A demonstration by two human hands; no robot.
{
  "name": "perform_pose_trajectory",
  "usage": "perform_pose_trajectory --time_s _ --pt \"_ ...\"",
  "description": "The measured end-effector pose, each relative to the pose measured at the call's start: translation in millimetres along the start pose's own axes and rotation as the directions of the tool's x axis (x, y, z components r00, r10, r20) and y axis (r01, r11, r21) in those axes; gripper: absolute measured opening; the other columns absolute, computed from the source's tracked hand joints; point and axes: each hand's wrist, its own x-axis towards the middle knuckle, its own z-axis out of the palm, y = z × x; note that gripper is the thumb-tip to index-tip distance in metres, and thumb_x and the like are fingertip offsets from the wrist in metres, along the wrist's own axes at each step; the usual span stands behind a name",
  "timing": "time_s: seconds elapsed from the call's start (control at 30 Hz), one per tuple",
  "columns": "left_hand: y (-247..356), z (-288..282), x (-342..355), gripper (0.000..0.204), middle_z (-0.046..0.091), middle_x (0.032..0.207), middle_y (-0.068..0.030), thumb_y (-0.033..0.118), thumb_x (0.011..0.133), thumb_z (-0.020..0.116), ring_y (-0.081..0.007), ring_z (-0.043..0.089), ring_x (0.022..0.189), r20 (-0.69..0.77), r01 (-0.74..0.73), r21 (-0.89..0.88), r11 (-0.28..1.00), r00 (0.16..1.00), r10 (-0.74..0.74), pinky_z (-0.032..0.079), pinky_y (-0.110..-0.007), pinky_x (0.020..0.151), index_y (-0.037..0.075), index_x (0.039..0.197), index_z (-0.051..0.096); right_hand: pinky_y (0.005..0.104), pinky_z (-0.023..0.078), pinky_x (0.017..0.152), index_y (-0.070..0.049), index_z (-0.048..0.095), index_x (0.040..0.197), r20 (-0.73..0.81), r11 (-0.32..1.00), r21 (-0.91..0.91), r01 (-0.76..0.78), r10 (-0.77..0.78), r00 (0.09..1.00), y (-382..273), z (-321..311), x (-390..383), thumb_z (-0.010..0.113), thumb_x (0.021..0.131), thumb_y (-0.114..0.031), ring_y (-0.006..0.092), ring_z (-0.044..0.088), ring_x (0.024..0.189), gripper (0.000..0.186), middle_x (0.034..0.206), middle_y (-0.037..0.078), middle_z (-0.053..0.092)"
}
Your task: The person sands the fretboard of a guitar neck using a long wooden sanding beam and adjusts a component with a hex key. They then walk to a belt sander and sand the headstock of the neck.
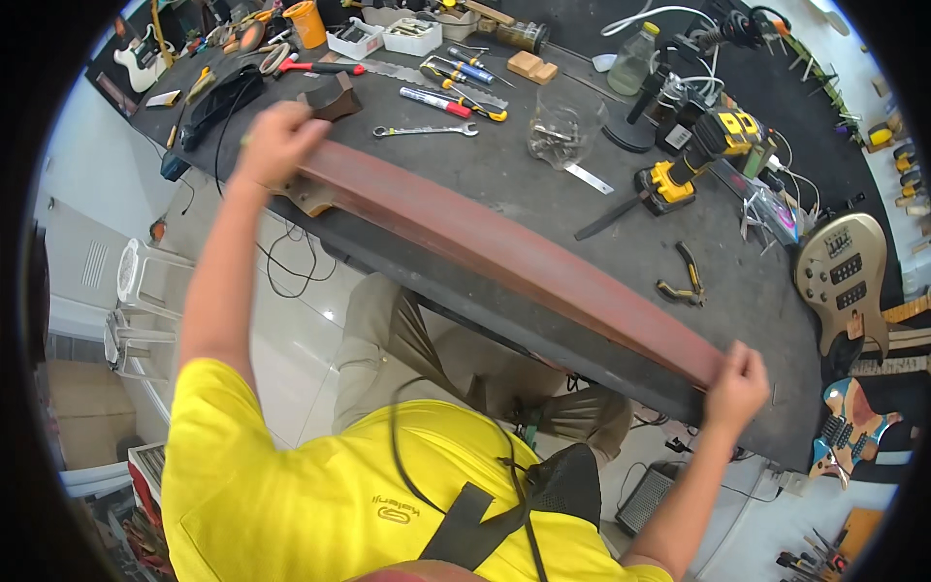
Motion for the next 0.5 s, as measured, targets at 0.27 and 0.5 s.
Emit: perform_pose_trajectory --time_s 0.27,0.5 --pt "-18 -15 -11 0.043 0.059 0.075 -0.0205 0.034 0.094 0.076 -0.0378 0.058 0.074 0.005 0.034 -0.024 0.999 0.999 -0.034 0.048 -0.048 0.069 -0.002 0.077 0.061 0.0391 0.044 0.066 0.003 0.059 0.088 0.118 0.999 -0.011 -0.05 0.051 0.992 -19 3 -8 0.068 0.112 -0.029 0.0178 0.045 0.074 0.041 0.075 0.009 0.05" --pt "115 17 -34 0.052 0.067 0.082 -0.0191 0.046 0.095 0.078 -0.0413 0.068 0.088 -0.052 -0.227 0.005 0.974 0.973 0.227 0.055 -0.051 0.08 0.0 0.076 0.063 0.0365 0.041 0.066 0.003 0.058 0.087 -0.052 0.993 -0.001 -0.115 0.115 0.992 75 -26 12 0.061 0.117 -0.026 0.0135 0.042 0.074 0.041 0.074 0.003 0.047"
